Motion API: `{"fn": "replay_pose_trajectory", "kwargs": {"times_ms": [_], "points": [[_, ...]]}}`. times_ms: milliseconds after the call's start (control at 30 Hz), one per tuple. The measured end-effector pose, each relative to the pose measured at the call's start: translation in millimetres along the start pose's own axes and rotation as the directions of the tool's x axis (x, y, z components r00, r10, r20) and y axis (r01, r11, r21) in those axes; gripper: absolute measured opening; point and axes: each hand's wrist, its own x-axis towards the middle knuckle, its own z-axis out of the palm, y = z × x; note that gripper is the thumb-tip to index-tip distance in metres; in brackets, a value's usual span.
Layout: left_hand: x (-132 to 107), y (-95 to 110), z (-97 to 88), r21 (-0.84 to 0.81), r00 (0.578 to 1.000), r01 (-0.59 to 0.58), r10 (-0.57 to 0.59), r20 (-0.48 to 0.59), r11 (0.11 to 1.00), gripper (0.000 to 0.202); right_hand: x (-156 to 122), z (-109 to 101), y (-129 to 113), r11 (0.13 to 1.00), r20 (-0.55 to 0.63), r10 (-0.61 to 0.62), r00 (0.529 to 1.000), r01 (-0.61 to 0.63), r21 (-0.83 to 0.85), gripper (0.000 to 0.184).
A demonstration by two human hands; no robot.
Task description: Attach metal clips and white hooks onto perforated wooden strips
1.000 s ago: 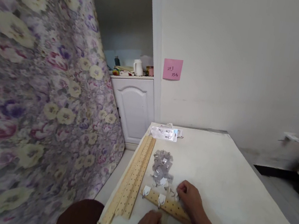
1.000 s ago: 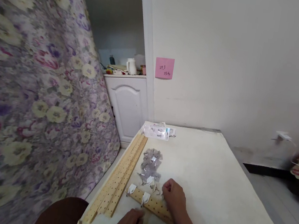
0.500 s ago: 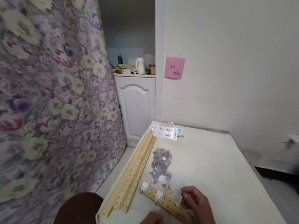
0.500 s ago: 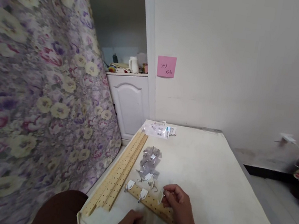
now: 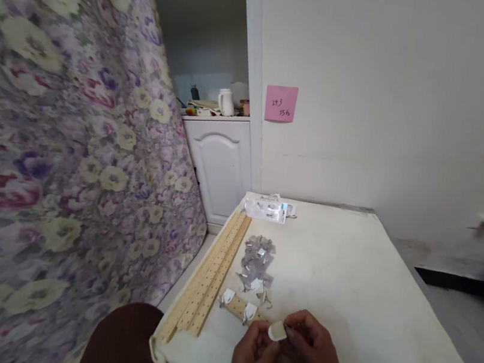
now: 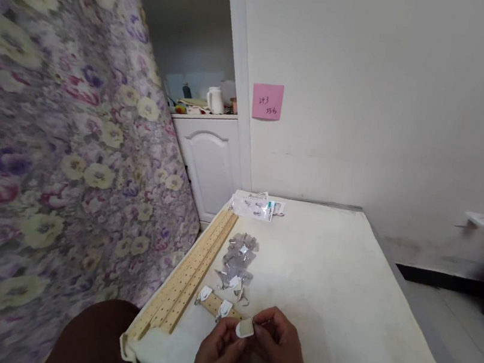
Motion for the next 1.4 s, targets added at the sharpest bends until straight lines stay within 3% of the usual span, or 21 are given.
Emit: {"fn": "replay_pose_trajectory", "kwargs": {"times_ms": [200,400,533,800,1067,1233,1400], "points": [[2,13,-4.8,0.092,0.997,-0.066,0.068,-0.024,0.994,0.033,1,2,-2,0.991,0.106,-0.036,0.994,0.022,0.135,0.026],[2,23,-9.5,0.144,0.997,-0.067,0.070,-0.014,0.987,0.028,1,4,-2,0.996,0.152,-0.039,0.988,0.026,0.085,0.026],[0,23,-9.3,0.088,0.998,-0.054,0.055,-0.011,0.995,0.031,-1,6,-3,0.995,0.137,-0.030,0.990,0.017,0.095,0.027],[0,19,-4.5,-0.089,0.997,0.081,-0.081,0.014,0.993,0.036,-8,7,-15,1.000,0.185,-0.025,0.982,0.022,0.020,0.028],[-3,12,6.2,-0.286,0.980,0.197,-0.178,0.093,0.938,0.036,-4,1,-4,0.994,0.009,-0.064,0.998,0.065,-0.093,0.017],[-5,9,7.7,-0.261,0.975,0.215,-0.189,0.121,0.941,0.037,-4,2,-6,0.976,0.010,-0.047,0.999,0.048,-0.211,0.012],[-7,0,2.1,-0.137,0.976,0.186,-0.166,0.141,0.973,0.042,-4,2,-12,0.946,0.001,-0.014,1.000,0.014,-0.323,0.009]]}}
